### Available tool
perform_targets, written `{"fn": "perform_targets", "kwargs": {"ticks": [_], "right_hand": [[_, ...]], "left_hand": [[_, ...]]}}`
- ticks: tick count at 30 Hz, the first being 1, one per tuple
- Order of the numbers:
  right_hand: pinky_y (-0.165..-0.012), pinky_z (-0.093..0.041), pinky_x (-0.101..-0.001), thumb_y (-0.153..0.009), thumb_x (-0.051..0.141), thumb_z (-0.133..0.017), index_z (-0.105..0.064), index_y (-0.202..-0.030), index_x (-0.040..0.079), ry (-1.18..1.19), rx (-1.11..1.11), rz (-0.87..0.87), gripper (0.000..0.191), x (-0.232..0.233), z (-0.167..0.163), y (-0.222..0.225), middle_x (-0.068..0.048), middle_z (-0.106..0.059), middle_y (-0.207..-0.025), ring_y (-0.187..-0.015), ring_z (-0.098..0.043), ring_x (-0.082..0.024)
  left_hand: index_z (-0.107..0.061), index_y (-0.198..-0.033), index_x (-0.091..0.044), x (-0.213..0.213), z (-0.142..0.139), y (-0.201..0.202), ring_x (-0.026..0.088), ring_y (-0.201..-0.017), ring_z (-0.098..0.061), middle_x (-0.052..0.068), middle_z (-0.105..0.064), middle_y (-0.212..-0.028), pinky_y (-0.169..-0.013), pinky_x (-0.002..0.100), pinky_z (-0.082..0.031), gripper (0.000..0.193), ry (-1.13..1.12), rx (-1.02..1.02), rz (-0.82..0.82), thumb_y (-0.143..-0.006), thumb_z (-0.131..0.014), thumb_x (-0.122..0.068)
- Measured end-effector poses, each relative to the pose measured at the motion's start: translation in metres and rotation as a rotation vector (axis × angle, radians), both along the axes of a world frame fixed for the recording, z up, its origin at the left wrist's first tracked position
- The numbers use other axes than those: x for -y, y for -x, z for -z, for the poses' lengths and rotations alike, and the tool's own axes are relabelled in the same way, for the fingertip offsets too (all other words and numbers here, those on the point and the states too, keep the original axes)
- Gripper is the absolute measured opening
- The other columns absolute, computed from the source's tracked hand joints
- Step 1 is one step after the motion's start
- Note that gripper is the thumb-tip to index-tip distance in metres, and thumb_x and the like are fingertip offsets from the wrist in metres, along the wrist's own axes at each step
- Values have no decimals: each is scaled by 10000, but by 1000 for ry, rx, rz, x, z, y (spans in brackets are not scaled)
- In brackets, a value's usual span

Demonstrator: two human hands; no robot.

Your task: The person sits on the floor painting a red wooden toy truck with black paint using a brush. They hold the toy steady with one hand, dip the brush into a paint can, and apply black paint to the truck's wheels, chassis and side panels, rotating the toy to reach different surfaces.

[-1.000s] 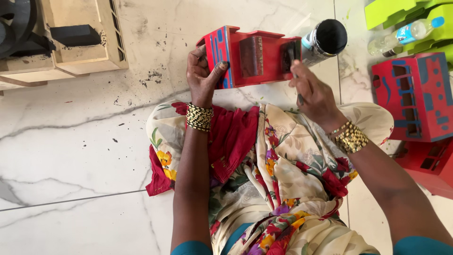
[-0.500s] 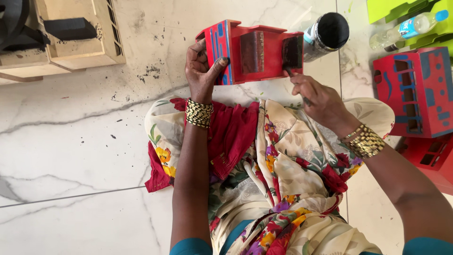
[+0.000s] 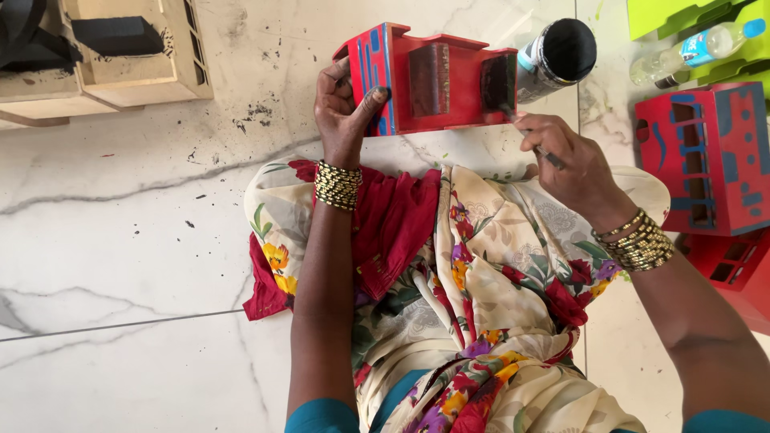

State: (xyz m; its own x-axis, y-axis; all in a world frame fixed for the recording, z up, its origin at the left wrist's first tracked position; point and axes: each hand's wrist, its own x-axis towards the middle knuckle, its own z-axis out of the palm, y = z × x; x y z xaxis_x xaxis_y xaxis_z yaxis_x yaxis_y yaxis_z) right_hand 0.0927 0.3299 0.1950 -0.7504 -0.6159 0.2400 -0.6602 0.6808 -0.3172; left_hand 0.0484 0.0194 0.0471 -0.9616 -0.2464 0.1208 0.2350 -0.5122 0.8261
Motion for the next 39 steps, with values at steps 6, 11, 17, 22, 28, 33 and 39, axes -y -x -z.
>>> {"fn": "perform_targets", "kwargs": {"ticks": [6, 11, 17, 22, 28, 33, 39], "right_hand": [[-791, -594, -379, -775, -197, -596, -552, -1043, 42, -76, -43, -8, 362, 7, -5, 2, -151, -682, -1221, -1074, -706, -297], [-923, -628, -383, -1014, -220, -595, -550, -1074, -4, 279, -150, 91, 228, -18, -27, 24, -215, -646, -1211, -1143, -707, -351], [-961, -677, -319, -1119, -15, -644, -464, -1163, 53, 1016, 131, 299, 197, -71, 4, 78, -143, -663, -1223, -1091, -745, -227], [-890, -723, -390, -1062, -6, -754, -470, -1147, 38, 1406, 143, 465, 299, -127, 55, 129, -182, -706, -1169, -1036, -801, -299], [-846, -665, -335, -1047, -4, -749, -502, -1186, 51, 1406, 65, 494, 289, -180, 120, 159, -146, -704, -1112, -992, -739, -219], [-937, -574, -260, -1068, -17, -751, -624, -1128, 16, 1027, -8, 593, 145, -209, 140, 184, -93, -686, -1117, -1017, -670, -154], [-1092, -464, -487, -931, 16, -808, -667, -1004, 79, 555, -61, 747, 171, -199, 155, 203, -67, -722, -1007, -1049, -715, -288]], "left_hand": [[-495, -1337, 20, 2, 5, 2, 192, -1114, -705, 186, -719, -1200, -987, 346, -613, 558, 66, 4, -35, -919, -835, -124], [-583, -1255, -7, 16, 31, 17, 147, -952, -704, 151, -765, -1057, -812, 271, -567, 426, 55, 182, -161, -957, -761, -256], [-656, -983, -56, 42, 69, 45, 70, -740, -467, -32, -562, -805, -642, 247, -392, 291, 97, 359, -321, -1047, -726, -331], [-650, -952, -109, 37, 70, 53, 74, -733, -546, -45, -578, -792, -641, 272, -484, 282, 58, 486, -224, -1002, -642, -386], [-672, -1147, -131, 21, 77, 64, 106, -998, -660, -12, -667, -1075, -859, 303, -597, 408, 39, 563, 4, -1006, -538, -490], [-657, -1153, -95, 10, 97, 76, 127, -1043, -652, 13, -676, -1128, -898, 307, -563, 316, 107, 685, 27, -1001, -695, -369], [-623, -1169, -97, -8, 78, 80, 171, -939, -710, 47, -717, -1075, -838, 369, -613, 323, -32, 733, 31, -983, -678, -355]]}}
